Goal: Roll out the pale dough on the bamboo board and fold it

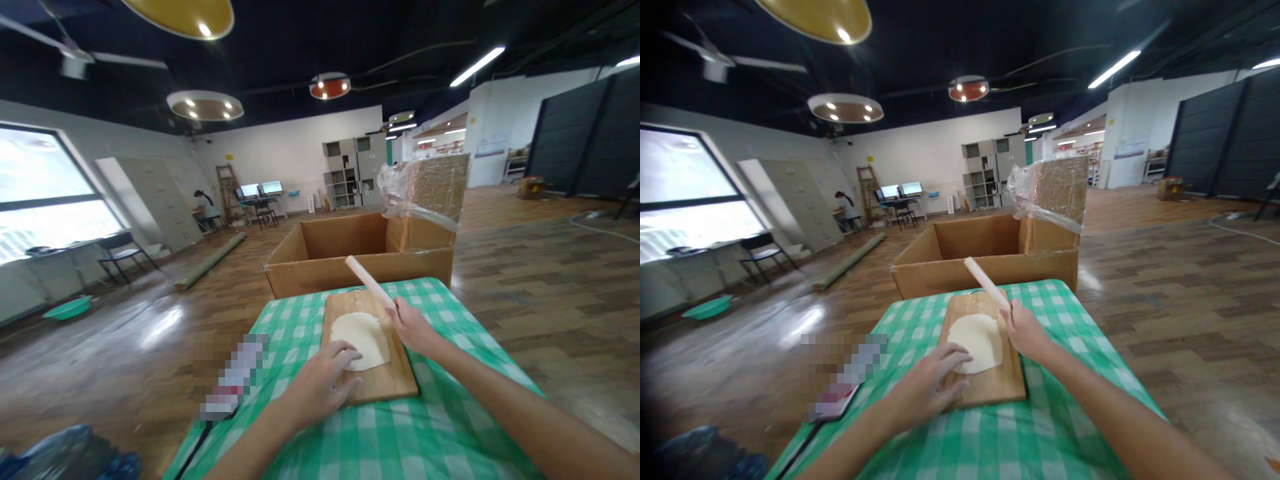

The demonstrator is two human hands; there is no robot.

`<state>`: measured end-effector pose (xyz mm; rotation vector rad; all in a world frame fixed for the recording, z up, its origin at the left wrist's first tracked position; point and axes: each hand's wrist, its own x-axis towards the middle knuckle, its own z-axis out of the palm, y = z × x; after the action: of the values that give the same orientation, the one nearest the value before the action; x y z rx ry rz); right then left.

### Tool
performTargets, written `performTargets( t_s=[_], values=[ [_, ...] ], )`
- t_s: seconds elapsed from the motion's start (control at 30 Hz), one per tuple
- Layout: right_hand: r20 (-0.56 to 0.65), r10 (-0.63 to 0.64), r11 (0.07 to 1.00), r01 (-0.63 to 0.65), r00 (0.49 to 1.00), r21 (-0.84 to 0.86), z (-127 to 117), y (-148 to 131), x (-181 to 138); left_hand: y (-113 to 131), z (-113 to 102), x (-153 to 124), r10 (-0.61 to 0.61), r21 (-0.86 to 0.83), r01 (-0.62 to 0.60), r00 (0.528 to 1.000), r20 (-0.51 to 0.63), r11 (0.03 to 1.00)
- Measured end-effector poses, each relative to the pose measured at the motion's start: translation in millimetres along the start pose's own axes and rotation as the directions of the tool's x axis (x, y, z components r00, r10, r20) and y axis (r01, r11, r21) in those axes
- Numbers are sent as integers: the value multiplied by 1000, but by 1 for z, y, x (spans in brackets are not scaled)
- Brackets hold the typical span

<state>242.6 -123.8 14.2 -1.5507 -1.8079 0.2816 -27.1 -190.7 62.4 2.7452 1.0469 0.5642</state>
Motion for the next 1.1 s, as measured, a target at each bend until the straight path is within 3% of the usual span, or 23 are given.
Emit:
performTargets(
  t_s=[0.1,0.17,0.33,0.47,0.7,0.8,0.9,1.0,1.1],
  values=[
    [-130,139,976,-114,982,187,10,14,15,-7,18,14,98,147,-113,990,104,983],
    [-153,161,964,-122,975,236,14,22,15,-16,27,17,125,252,-157,983,136,955],
    [-131,76,968,-42,989,246,11,32,7,-33,41,10,237,464,-298,954,185,834],
    [-96,29,968,-4,995,252,4,30,5,-34,43,7,289,501,-358,934,211,788],
    [-92,32,973,-10,995,232,1,32,5,-19,37,22,44,394,-150,963,264,907],
    [-93,60,972,-37,994,234,0,35,7,-16,33,26,5,335,-87,971,240,938],
    [-120,74,970,-43,990,240,-1,38,9,-14,19,32,-39,256,7,992,122,967],
    [-141,77,970,-41,987,240,-1,41,10,-10,-10,44,-144,107,151,987,-74,983],
    [-138,72,968,-36,988,249,0,43,9,-9,-41,65,-202,-37,198,972,-120,979]
  ],
)
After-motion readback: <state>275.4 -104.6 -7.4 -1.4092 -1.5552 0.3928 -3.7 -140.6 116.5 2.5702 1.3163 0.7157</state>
